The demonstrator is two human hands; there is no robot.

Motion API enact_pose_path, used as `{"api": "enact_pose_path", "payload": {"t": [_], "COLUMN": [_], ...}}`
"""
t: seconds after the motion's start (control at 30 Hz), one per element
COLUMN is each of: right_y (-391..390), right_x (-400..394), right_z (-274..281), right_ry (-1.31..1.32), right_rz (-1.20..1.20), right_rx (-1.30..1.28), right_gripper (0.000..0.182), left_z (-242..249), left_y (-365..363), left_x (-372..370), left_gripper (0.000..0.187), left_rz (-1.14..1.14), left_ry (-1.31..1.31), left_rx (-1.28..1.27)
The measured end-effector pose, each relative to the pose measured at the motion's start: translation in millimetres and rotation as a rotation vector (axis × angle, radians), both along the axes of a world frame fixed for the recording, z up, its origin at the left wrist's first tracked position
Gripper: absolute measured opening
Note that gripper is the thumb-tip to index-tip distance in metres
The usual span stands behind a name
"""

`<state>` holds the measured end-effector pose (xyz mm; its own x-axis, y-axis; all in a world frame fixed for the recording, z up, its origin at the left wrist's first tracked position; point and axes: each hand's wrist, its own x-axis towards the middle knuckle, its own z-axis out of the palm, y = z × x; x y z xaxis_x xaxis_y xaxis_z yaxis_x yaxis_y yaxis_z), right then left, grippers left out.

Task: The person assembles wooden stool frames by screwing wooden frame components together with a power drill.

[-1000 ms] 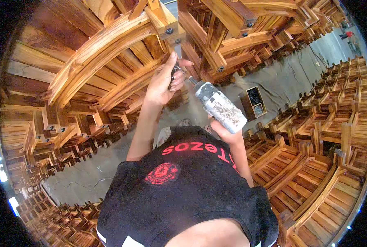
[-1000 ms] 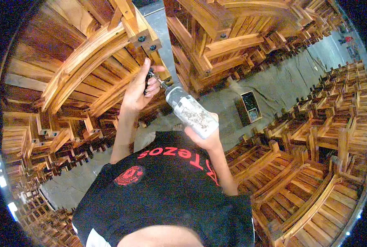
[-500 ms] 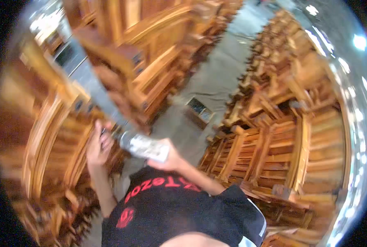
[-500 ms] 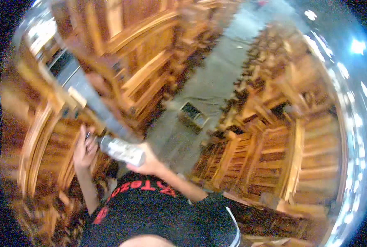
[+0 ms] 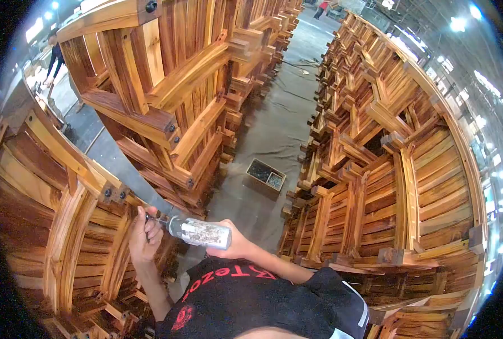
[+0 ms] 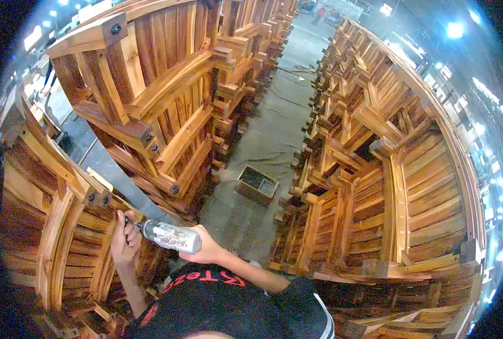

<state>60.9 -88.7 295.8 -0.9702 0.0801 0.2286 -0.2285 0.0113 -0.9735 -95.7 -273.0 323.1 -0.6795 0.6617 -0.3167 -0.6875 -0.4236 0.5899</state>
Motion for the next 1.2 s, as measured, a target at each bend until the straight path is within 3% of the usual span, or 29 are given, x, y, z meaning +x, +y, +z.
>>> {"api": "enact_pose_path", "payload": {"t": [0.17, 0.3, 0.47, 0.57, 0.6, 0.67, 0.77, 0.83, 0.9, 0.93, 1.03, 1.2], "right_y": [-3, -9, -10, -17, -18, -17, -17, -10, -14, -21, -27, -28], "right_x": [-3, -12, -24, -24, -30, -38, -52, -60, -67, -71, -71, -91], "right_z": [8, 16, 36, 58, 52, 76, 99, 101, 118, 134, 183, 205], "right_ry": [0.024, 0.096, 0.143, 0.153, 0.167, 0.278, 0.317, 0.404, 0.318, 0.340, 0.529, 0.466], "right_rz": [-0.047, -0.080, -0.068, -0.191, -0.111, -0.145, -0.097, -0.150, -0.142, -0.263, -0.270, -0.307], "right_rx": [0.082, 0.080, 0.192, 0.238, 0.052, 0.313, 0.244, 0.356, 0.214, 0.137, 0.517, 0.278], "right_gripper": [0.050, 0.049, 0.046, 0.044, 0.039, 0.033, 0.033, 0.037, 0.037, 0.026, 0.041, 0.040], "left_z": [7, 31, 49, 65, 69, 86, 118, 145, 169, 182, 208, 233], "left_y": [6, 11, 1, -5, -5, -5, -8, -8, -8, -10, -9, -1], "left_x": [2, 8, 0, -5, -7, -12, -21, -27, -33, -34, -41, -53], "left_gripper": [0.036, 0.038, 0.041, 0.039, 0.037, 0.041, 0.039, 0.035, 0.032, 0.032, 0.031, 0.030], "left_rz": [0.070, 0.147, 0.111, 0.077, 0.074, 0.051, 0.049, 0.080, 0.105, 0.119, 0.120, 0.114], "left_ry": [-0.007, 0.174, 0.288, 0.347, 0.356, 0.433, 0.581, 0.699, 0.789, 0.827, 0.908, 0.897], "left_rx": [-0.109, -0.185, -0.043, 0.039, 0.072, 0.017, -0.022, -0.005, 0.088, 0.102, 0.204, 0.298]}}
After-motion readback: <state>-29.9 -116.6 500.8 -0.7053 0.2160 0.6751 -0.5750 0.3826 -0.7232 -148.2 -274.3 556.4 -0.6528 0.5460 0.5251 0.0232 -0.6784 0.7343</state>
